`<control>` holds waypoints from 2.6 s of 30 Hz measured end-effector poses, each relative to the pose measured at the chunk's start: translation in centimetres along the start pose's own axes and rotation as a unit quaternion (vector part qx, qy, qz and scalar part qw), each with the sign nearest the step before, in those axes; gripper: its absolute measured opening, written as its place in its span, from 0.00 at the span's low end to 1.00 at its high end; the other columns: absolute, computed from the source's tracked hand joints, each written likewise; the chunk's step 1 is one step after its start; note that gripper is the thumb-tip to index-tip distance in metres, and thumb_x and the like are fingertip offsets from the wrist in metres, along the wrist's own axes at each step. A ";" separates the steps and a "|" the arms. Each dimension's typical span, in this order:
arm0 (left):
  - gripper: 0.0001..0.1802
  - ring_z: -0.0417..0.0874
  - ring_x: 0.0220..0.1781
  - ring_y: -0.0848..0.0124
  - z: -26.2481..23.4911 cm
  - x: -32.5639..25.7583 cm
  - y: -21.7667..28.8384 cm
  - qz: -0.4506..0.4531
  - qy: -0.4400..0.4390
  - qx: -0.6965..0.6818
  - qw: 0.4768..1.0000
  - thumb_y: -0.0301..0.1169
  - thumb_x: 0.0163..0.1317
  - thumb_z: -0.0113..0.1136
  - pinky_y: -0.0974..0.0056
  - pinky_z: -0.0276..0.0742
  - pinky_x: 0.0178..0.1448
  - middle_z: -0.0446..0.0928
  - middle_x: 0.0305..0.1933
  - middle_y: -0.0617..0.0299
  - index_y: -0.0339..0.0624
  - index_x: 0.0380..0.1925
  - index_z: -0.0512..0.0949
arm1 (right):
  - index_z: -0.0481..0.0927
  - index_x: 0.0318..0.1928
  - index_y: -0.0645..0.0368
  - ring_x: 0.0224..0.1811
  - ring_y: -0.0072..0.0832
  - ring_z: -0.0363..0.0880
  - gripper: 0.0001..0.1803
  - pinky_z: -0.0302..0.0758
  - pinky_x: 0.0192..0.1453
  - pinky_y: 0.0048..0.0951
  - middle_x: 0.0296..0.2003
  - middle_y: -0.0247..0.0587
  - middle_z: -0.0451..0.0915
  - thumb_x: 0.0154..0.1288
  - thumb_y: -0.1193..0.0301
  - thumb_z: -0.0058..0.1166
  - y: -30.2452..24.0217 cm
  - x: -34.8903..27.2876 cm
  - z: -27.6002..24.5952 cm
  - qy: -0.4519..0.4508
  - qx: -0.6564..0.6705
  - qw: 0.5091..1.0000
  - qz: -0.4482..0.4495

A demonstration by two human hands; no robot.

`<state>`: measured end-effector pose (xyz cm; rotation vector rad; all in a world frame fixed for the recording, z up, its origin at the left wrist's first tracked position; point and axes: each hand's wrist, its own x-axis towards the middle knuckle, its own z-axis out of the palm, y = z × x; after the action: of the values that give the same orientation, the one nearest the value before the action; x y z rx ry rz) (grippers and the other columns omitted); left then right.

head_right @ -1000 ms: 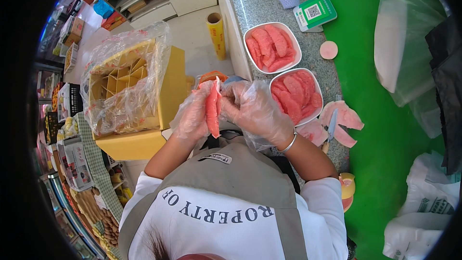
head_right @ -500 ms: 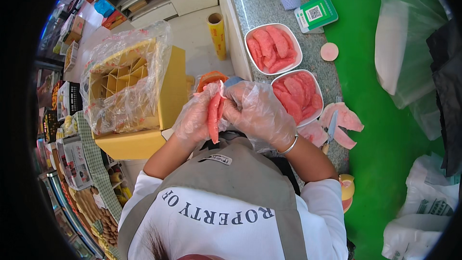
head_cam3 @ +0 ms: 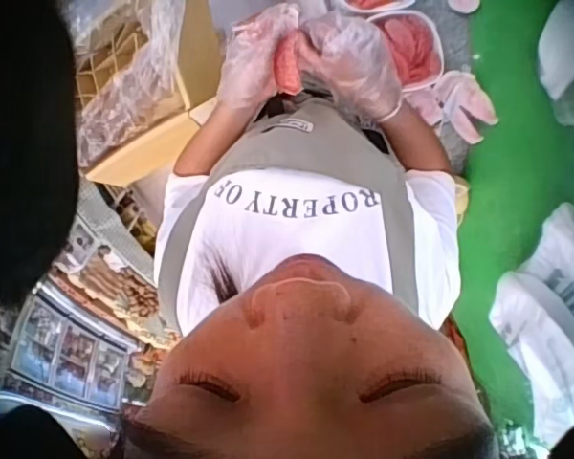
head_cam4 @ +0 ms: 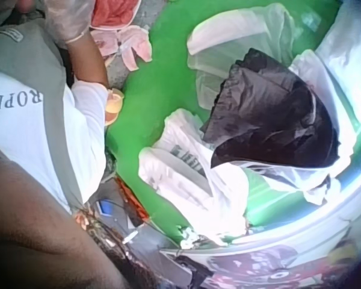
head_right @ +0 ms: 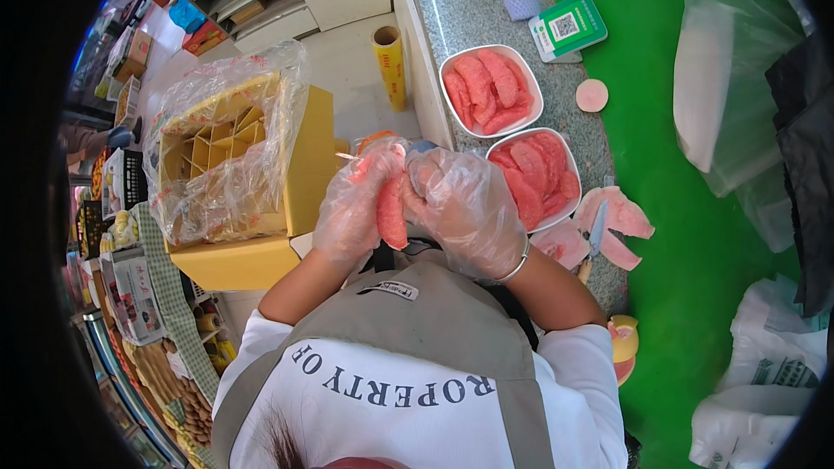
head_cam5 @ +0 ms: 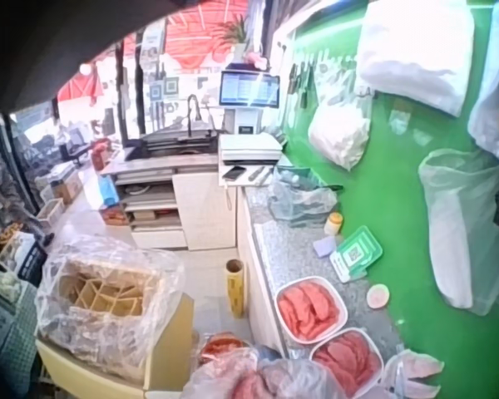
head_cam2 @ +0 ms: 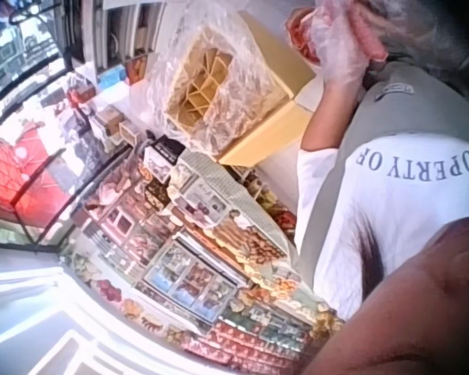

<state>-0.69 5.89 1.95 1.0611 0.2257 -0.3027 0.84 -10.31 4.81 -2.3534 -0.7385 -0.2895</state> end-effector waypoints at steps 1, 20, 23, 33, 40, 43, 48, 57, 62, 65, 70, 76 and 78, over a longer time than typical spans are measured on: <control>0.18 0.78 0.51 0.77 0.1 -0.1 0.1 0.008 0.007 0.027 1.000 0.38 0.74 0.57 0.70 0.72 0.60 0.79 0.49 0.65 0.34 0.54 0.78 | 0.76 0.31 0.59 0.27 0.47 0.78 0.09 0.74 0.29 0.45 0.26 0.47 0.77 0.60 0.68 0.62 0.1 0.0 -0.1 -0.014 -0.010 1.000 -0.005; 0.19 0.80 0.50 0.73 -1.9 0.3 -0.2 0.011 0.002 0.119 0.993 0.42 0.74 0.55 0.68 0.75 0.56 0.81 0.47 0.60 0.39 0.53 0.79 | 0.83 0.38 0.62 0.29 0.46 0.81 0.10 0.77 0.35 0.41 0.28 0.53 0.81 0.64 0.67 0.61 -0.6 0.9 -1.1 -0.119 0.183 0.960 0.175; 0.20 0.79 0.55 0.73 -1.7 -0.1 0.3 0.007 0.001 0.122 0.992 0.41 0.74 0.56 0.68 0.74 0.60 0.81 0.52 0.60 0.37 0.55 0.78 | 0.82 0.38 0.62 0.29 0.47 0.80 0.11 0.76 0.34 0.42 0.28 0.54 0.80 0.64 0.66 0.60 -0.2 0.6 -0.6 -0.090 0.159 0.974 0.135; 0.17 0.80 0.50 0.74 -0.7 0.3 -1.0 -0.013 0.038 -0.017 0.999 0.35 0.72 0.59 0.68 0.77 0.58 0.79 0.48 0.62 0.34 0.52 0.77 | 0.77 0.29 0.64 0.28 0.52 0.78 0.12 0.74 0.33 0.46 0.25 0.55 0.78 0.63 0.67 0.59 0.2 0.9 -0.3 -0.128 0.097 0.979 0.126; 0.15 0.80 0.51 0.72 -1.6 0.2 -0.8 -0.025 0.010 0.085 0.996 0.33 0.71 0.60 0.67 0.78 0.59 0.79 0.50 0.60 0.35 0.52 0.77 | 0.73 0.23 0.61 0.28 0.51 0.79 0.15 0.75 0.32 0.47 0.22 0.53 0.76 0.60 0.65 0.60 0.3 1.0 -0.5 -0.118 0.001 0.993 0.015; 0.18 0.80 0.51 0.72 -1.6 0.1 -1.0 -0.015 0.013 0.099 0.995 0.40 0.73 0.56 0.67 0.78 0.57 0.79 0.50 0.59 0.36 0.52 0.78 | 0.75 0.26 0.61 0.28 0.50 0.79 0.13 0.75 0.32 0.46 0.22 0.53 0.76 0.60 0.66 0.60 0.3 1.2 -0.5 -0.130 0.009 0.991 0.026; 0.27 0.80 0.53 0.68 -2.8 0.1 -1.1 0.048 -0.015 0.140 0.989 0.50 0.77 0.44 0.65 0.73 0.61 0.80 0.51 0.58 0.37 0.53 0.79 | 0.80 0.34 0.61 0.29 0.46 0.80 0.09 0.77 0.34 0.43 0.27 0.50 0.79 0.59 0.69 0.63 0.2 1.1 -0.9 -0.075 0.148 0.981 0.103; 0.23 0.79 0.57 0.59 -1.7 -1.5 1.3 0.186 -0.039 0.320 0.928 0.40 0.75 0.42 0.59 0.71 0.63 0.79 0.54 0.49 0.37 0.57 0.76 | 0.80 0.37 0.58 0.30 0.45 0.80 0.09 0.77 0.32 0.43 0.31 0.46 0.80 0.59 0.69 0.64 -0.6 1.0 -0.4 -0.009 -0.028 0.999 -0.039; 0.20 0.80 0.52 0.58 -1.0 -2.1 2.1 0.207 -0.032 0.367 0.906 0.35 0.72 0.45 0.59 0.72 0.60 0.80 0.49 0.48 0.36 0.54 0.78 | 0.78 0.35 0.60 0.30 0.47 0.79 0.09 0.76 0.33 0.45 0.29 0.48 0.78 0.61 0.68 0.63 -0.2 0.7 -0.2 -0.043 -0.039 0.998 -0.031; 0.18 0.80 0.48 0.58 -0.7 -2.2 1.9 0.210 -0.020 0.333 0.919 0.33 0.71 0.46 0.59 0.72 0.58 0.81 0.44 0.50 0.35 0.51 0.79 | 0.78 0.34 0.60 0.30 0.49 0.79 0.09 0.75 0.34 0.47 0.29 0.50 0.78 0.63 0.68 0.61 -0.9 1.2 -0.6 -0.071 -0.003 0.997 0.032; 0.17 0.79 0.43 0.60 -0.6 -2.0 2.4 0.215 -0.039 0.326 0.920 0.31 0.69 0.46 0.58 0.73 0.54 0.80 0.40 0.51 0.33 0.48 0.80 | 0.78 0.34 0.59 0.31 0.51 0.79 0.08 0.74 0.35 0.48 0.28 0.52 0.77 0.64 0.68 0.59 -1.2 1.3 -0.4 -0.063 0.018 0.998 0.027; 0.16 0.78 0.40 0.60 -0.7 -1.6 1.2 0.269 -0.035 0.311 0.911 0.29 0.68 0.47 0.58 0.73 0.49 0.79 0.38 0.51 0.32 0.48 0.80 | 0.78 0.33 0.61 0.31 0.52 0.80 0.08 0.76 0.36 0.48 0.29 0.54 0.79 0.63 0.68 0.59 -1.4 1.7 -0.2 -0.069 0.052 0.993 0.080; 0.16 0.77 0.39 0.60 -0.7 -1.5 1.1 0.260 -0.035 0.293 0.920 0.29 0.68 0.46 0.59 0.73 0.49 0.79 0.38 0.51 0.32 0.48 0.80 | 0.79 0.33 0.62 0.32 0.50 0.81 0.07 0.77 0.36 0.44 0.30 0.54 0.80 0.63 0.70 0.59 -1.3 2.0 -0.1 -0.084 0.088 0.985 0.125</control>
<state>-1.76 7.22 3.03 1.6502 -0.2349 0.0871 1.68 -8.73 6.35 -2.2872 -0.5135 0.0824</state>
